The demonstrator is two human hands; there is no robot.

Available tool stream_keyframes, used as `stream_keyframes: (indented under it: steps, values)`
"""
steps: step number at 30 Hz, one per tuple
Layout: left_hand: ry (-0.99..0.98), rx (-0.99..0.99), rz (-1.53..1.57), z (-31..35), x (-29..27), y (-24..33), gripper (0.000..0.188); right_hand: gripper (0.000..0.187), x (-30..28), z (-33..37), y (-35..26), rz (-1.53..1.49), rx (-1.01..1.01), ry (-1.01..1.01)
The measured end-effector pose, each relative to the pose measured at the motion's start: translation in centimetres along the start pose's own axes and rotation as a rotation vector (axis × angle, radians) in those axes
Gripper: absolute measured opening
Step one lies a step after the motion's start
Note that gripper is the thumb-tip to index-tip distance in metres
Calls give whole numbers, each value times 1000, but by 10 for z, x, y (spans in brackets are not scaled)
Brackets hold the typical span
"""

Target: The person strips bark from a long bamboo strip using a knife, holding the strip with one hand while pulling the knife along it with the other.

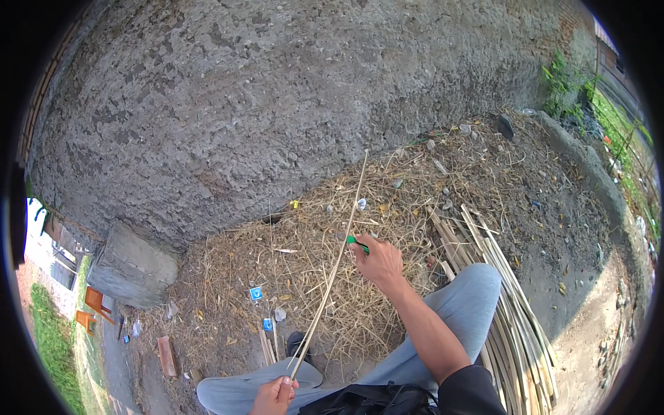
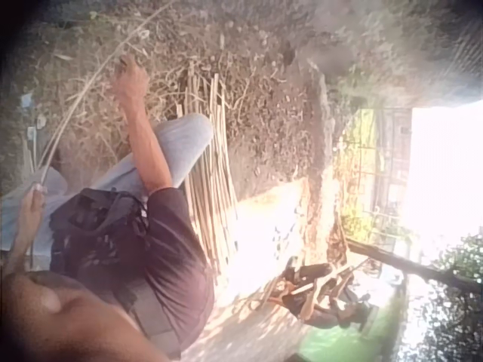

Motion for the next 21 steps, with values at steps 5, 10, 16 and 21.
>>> stream_keyframes:
  steps: [5, 10, 16, 21]
  values:
    - [-109, -53, -241, 57, -22, -33, 38, 35, -27, -50, 89, -9, 544, 1]
    - [16, -143, -75, 79, -74, -45, 38, 32, -9, -32, 92, 72, 413, -38]
    - [65, -251, 171, 73, -80, -78, 31, 44, 13, -10, 102, 425, 257, -636]
    - [27, -712, 787, 77, -68, -90, 19, 48, 18, 8, 86, 553, 158, -703]
Point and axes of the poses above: each hand's wrist, its own z-axis away from the middle knuckle, its own x-axis out of the palm, y = z × x, the point moved 2 cm from there along -z, towards the middle knuckle, and after that the axes turned 9 degrees about z, right-handed, at the moved point
